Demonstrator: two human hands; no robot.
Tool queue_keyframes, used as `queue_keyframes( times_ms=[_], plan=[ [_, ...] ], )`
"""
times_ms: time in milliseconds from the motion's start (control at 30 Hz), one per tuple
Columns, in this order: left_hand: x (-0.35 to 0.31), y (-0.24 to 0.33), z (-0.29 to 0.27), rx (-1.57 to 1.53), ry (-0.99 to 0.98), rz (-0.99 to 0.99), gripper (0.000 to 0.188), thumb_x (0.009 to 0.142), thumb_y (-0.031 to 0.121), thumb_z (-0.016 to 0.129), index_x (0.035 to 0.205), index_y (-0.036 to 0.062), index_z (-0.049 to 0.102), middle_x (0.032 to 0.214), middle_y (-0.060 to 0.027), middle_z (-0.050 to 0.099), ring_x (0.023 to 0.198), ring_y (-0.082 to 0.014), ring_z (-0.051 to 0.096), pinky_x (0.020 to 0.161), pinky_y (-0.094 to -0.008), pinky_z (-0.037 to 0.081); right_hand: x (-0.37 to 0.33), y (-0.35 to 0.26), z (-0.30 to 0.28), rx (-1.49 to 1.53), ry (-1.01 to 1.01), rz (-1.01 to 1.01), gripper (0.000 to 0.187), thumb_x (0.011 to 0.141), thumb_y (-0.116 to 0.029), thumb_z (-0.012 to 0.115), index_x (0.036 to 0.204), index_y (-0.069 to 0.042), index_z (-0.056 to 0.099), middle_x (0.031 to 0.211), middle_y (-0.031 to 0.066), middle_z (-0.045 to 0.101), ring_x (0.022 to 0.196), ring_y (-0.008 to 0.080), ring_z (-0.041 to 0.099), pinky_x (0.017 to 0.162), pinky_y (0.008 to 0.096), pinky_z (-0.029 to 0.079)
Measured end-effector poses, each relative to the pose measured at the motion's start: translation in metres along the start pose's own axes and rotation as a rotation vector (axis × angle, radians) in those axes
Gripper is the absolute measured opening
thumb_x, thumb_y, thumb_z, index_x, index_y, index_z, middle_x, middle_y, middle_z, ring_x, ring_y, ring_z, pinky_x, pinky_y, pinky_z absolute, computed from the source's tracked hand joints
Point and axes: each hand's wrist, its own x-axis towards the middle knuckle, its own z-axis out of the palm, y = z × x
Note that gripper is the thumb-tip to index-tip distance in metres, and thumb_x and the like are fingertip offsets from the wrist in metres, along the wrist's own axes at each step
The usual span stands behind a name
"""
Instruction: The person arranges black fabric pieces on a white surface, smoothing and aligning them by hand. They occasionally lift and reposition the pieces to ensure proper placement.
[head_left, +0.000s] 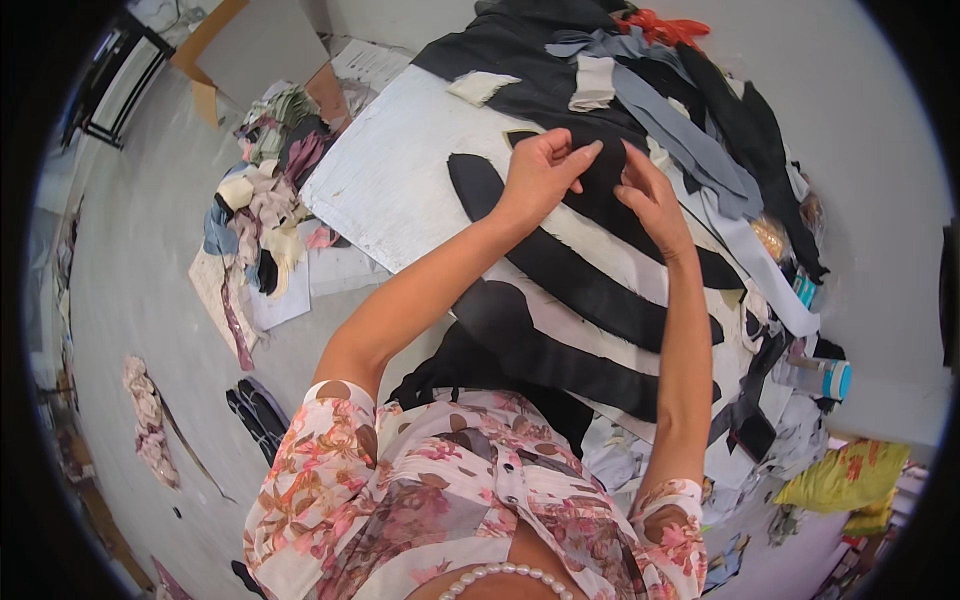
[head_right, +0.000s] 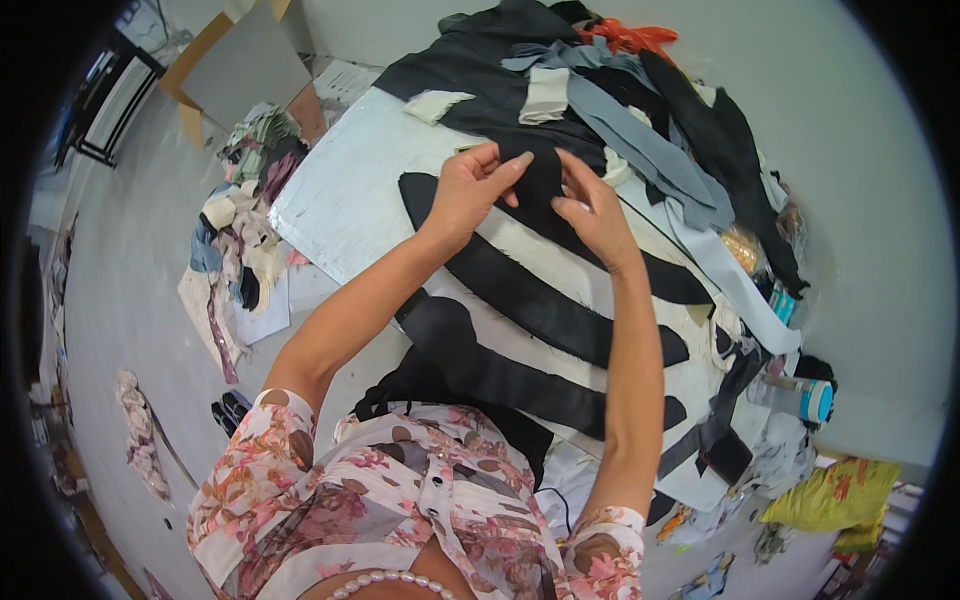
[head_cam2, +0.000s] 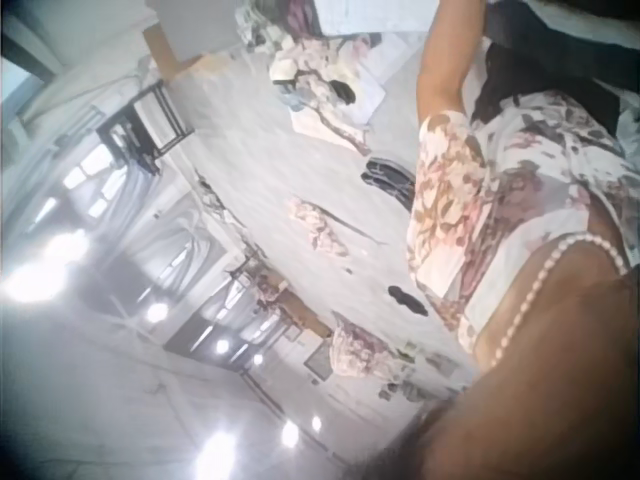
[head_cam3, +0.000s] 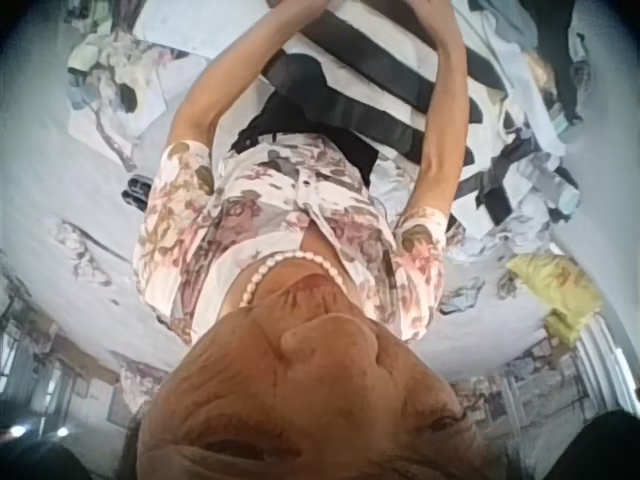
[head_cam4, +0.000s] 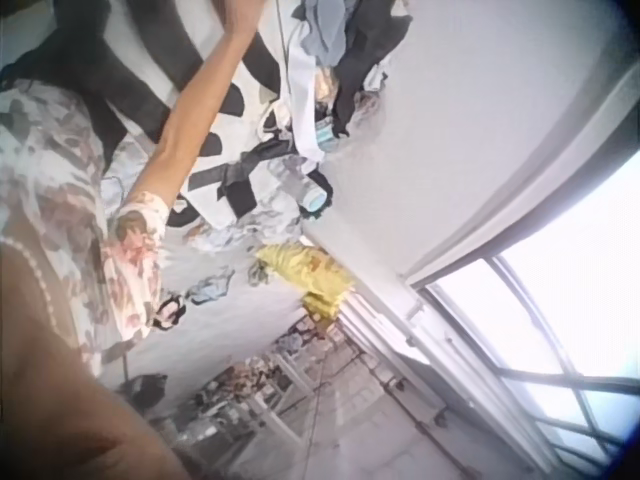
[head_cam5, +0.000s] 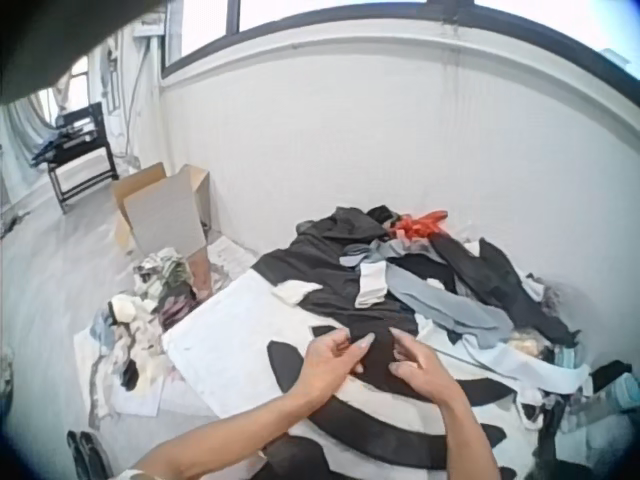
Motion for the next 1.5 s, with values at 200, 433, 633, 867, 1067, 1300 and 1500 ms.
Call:
queue_keyframes(
  times_ms=[200,433,633,867,1067,1300,1500],
  plan=[
    [0.011,0.002,0.022,0.02,-0.004,0.046,0.021,0.091,0.017,0.07,0.081,0.0043,0.057,0.065,0.003,0.055,0.056,-0.0085,0.059,0.057,-0.0218,0.047,-0.1,0.055,-0.138,-0.552,0.041,0.3,0.025,0.075,-0.014,0.072,0.094,0.001,0.066,0.081,0.0073,0.067,0.077,0.0139,0.062,0.073,0.0297,0.05],
    [-0.022,0.021,0.041,-0.294,0.0,-0.157,0.034,0.085,0.012,0.074,0.069,0.0067,0.044,0.061,0.0027,0.047,0.05,-0.0117,0.057,0.051,-0.0248,0.049,-0.193,-0.06,-0.195,-0.313,0.321,0.441,0.016,0.081,-0.004,0.071,0.084,-0.006,0.055,0.077,-0.007,0.055,0.071,0.0023,0.05,0.065,0.0176,0.038],
    [-0.087,0.017,-0.055,0.01,0.099,-0.293,0.015,0.086,0.011,0.073,0.09,-0.0009,0.065,0.073,-0.0025,0.064,0.05,-0.0077,0.054,0.044,-0.0214,0.042,-0.214,-0.056,-0.085,0.134,0.002,0.62,0.021,0.079,0.007,0.069,0.084,-0.006,0.053,0.069,-0.0102,0.047,0.063,-0.0014,0.04,0.058,0.0172,0.031],
    [-0.075,0.001,-0.097,0.213,0.211,-0.289,0.016,0.089,0.016,0.072,0.088,0.0013,0.064,0.066,-0.002,0.064,0.047,-0.0068,0.056,0.038,-0.0198,0.037,-0.187,-0.03,-0.043,0.22,-0.129,0.641,0.021,0.081,0.005,0.071,0.083,-0.006,0.053,0.062,-0.0111,0.043,0.056,-0.0025,0.033,0.052,0.0168,0.025],
    [-0.049,-0.001,-0.112,0.427,0.302,-0.215,0.019,0.09,0.018,0.071,0.079,0.0054,0.061,0.06,0.0018,0.061,0.045,-0.0067,0.058,0.039,-0.0194,0.032,-0.158,-0.027,-0.032,0.131,-0.128,0.617,0.021,0.078,0.004,0.072,0.082,-0.005,0.053,0.06,-0.0106,0.041,0.056,-0.001,0.033,0.052,0.0187,0.026],
    [-0.033,-0.007,-0.123,0.601,0.302,-0.19,0.018,0.088,0.018,0.072,0.087,0.0008,0.066,0.06,0.0016,0.06,0.045,-0.0045,0.051,0.043,-0.0205,0.036,-0.144,-0.013,-0.025,0.026,-0.111,0.609,0.022,0.075,0.0,0.075,0.082,-0.004,0.054,0.058,-0.0083,0.041,0.056,0.0022,0.034,0.054,0.0211,0.029],
    [-0.028,-0.015,-0.131,0.937,0.313,-0.138,0.019,0.085,0.017,0.073,0.094,0.0015,0.068,0.065,-0.0021,0.064,0.053,-0.0096,0.058,0.051,-0.0262,0.045,-0.142,-0.009,-0.022,-0.075,-0.097,0.598,0.023,0.074,-0.002,0.075,0.084,-0.004,0.055,0.057,-0.0051,0.042,0.056,0.0038,0.035,0.054,0.023,0.03]
  ],
)
